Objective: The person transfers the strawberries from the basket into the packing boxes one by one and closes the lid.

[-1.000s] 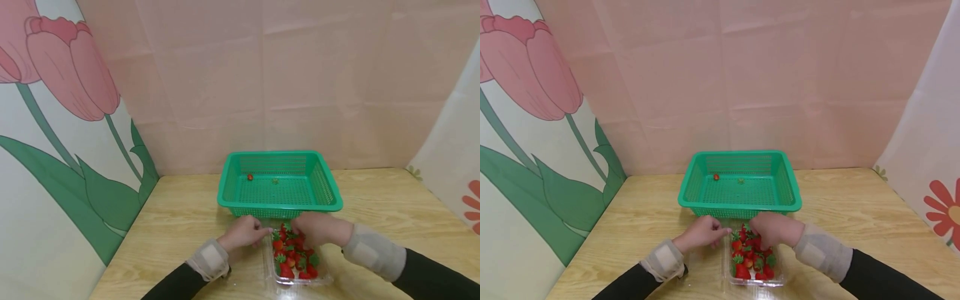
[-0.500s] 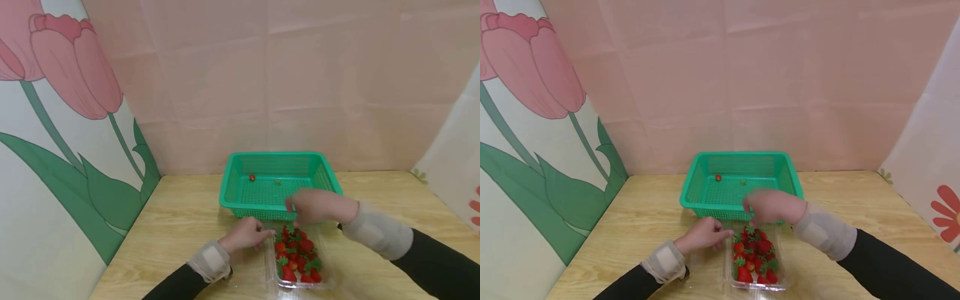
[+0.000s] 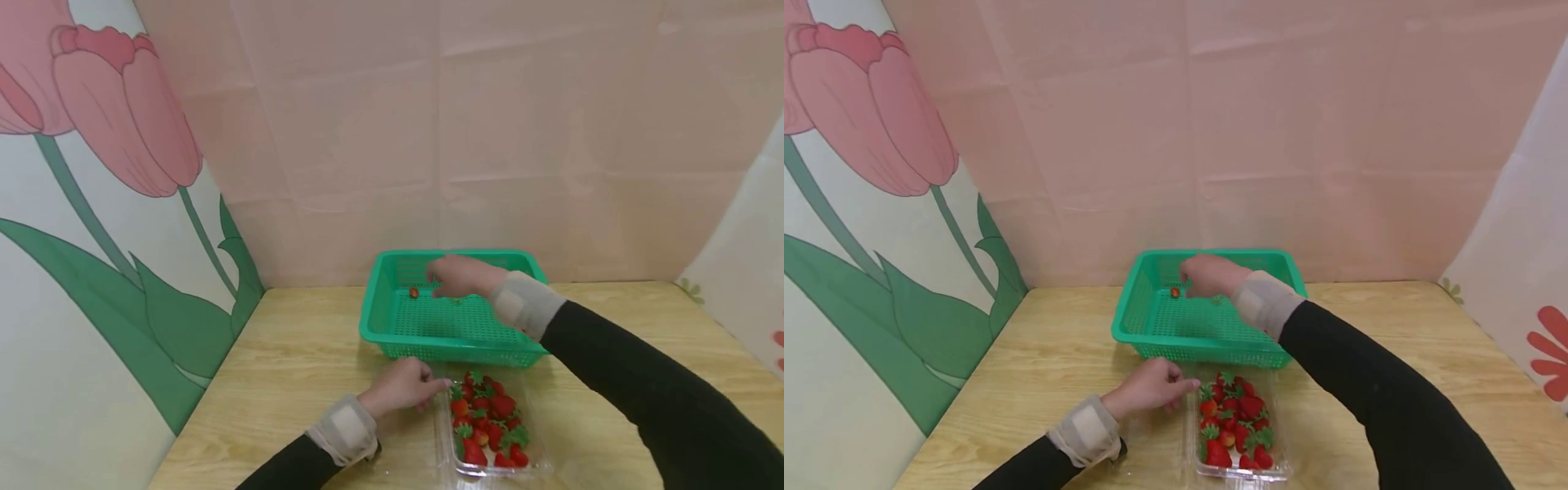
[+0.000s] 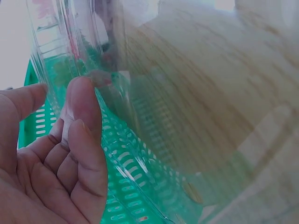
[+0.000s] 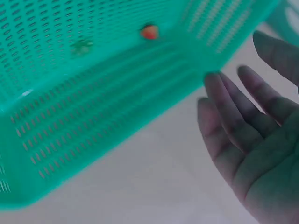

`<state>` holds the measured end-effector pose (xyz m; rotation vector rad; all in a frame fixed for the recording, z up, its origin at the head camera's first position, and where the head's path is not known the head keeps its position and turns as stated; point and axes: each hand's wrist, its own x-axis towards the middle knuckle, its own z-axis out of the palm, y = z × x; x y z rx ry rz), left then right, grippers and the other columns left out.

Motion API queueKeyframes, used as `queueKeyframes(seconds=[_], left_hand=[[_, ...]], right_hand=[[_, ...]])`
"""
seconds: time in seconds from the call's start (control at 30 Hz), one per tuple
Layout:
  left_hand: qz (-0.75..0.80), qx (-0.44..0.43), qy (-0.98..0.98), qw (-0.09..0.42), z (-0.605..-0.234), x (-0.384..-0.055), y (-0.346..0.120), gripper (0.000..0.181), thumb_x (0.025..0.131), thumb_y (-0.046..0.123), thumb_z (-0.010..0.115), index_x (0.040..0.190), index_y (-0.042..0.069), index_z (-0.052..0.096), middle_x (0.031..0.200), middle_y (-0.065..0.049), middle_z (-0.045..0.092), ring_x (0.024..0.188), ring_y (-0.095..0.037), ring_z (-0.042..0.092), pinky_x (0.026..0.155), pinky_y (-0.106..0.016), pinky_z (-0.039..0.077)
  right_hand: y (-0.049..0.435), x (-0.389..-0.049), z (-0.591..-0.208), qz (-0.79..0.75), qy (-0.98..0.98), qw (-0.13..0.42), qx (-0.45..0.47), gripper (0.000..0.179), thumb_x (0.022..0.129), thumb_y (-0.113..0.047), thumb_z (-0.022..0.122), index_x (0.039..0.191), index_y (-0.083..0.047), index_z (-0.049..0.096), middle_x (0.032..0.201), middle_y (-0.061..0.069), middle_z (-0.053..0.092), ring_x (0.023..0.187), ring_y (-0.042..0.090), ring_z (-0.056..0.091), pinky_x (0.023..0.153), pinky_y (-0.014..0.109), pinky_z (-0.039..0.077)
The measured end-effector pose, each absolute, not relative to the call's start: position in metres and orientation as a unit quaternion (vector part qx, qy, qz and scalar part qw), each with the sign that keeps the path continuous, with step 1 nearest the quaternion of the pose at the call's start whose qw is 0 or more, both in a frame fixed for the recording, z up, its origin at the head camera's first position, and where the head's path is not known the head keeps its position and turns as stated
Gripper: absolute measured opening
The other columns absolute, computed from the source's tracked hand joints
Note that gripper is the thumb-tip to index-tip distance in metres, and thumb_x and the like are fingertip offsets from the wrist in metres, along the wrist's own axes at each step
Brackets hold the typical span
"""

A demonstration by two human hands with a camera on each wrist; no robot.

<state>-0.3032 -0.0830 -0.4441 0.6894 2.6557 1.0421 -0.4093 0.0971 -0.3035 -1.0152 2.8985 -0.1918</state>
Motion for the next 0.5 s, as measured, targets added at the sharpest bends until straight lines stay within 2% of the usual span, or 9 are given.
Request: queueKeyframes(seconds=[0.1,0.23,0.33,0.5], left_hand=[[0.351,0.229,0.902,0.103,-0.444,-0.301,-0.083,0.048,0.093,0.050,0.061,0.060,0.015,0.063,0.049,0.005,0.059,0.043,-0.012,0.051,0.042,-0.025,0.034],[0.349,0.228,0.903,0.105,-0.445,-0.299,-0.082,0.048,0.093,0.051,0.061,0.059,0.016,0.063,0.048,0.006,0.058,0.042,-0.011,0.049,0.042,-0.025,0.035],[0.349,0.229,0.903,0.102,-0.446,-0.297,-0.079,0.049,0.092,0.053,0.061,0.058,0.017,0.062,0.048,0.007,0.057,0.043,-0.010,0.050,0.042,-0.025,0.036],[0.340,0.236,0.905,0.096,-0.445,-0.294,-0.071,0.050,0.091,0.054,0.061,0.057,0.018,0.062,0.047,0.008,0.057,0.042,-0.009,0.050,0.042,-0.024,0.036]], right_hand=[[0.090,-0.436,-0.319,-0.065,0.945,0.025,-0.318,0.032,0.091,-0.019,0.071,0.118,-0.003,0.063,0.113,0.011,0.064,0.104,0.029,0.059,0.085,0.043,0.049],[0.086,-0.462,-0.340,-0.064,0.952,0.042,-0.297,0.033,0.091,-0.015,0.070,0.120,0.000,0.062,0.117,0.016,0.063,0.108,0.033,0.059,0.086,0.044,0.048],[0.093,-0.476,-0.357,-0.052,0.959,0.065,-0.271,0.026,0.088,-0.011,0.073,0.111,-0.001,0.065,0.108,0.014,0.065,0.101,0.031,0.061,0.082,0.042,0.050],[0.118,-0.488,-0.382,-0.037,0.968,0.094,-0.229,0.009,0.086,-0.005,0.073,0.088,-0.004,0.065,0.084,0.007,0.063,0.081,0.024,0.060,0.072,0.039,0.049]])
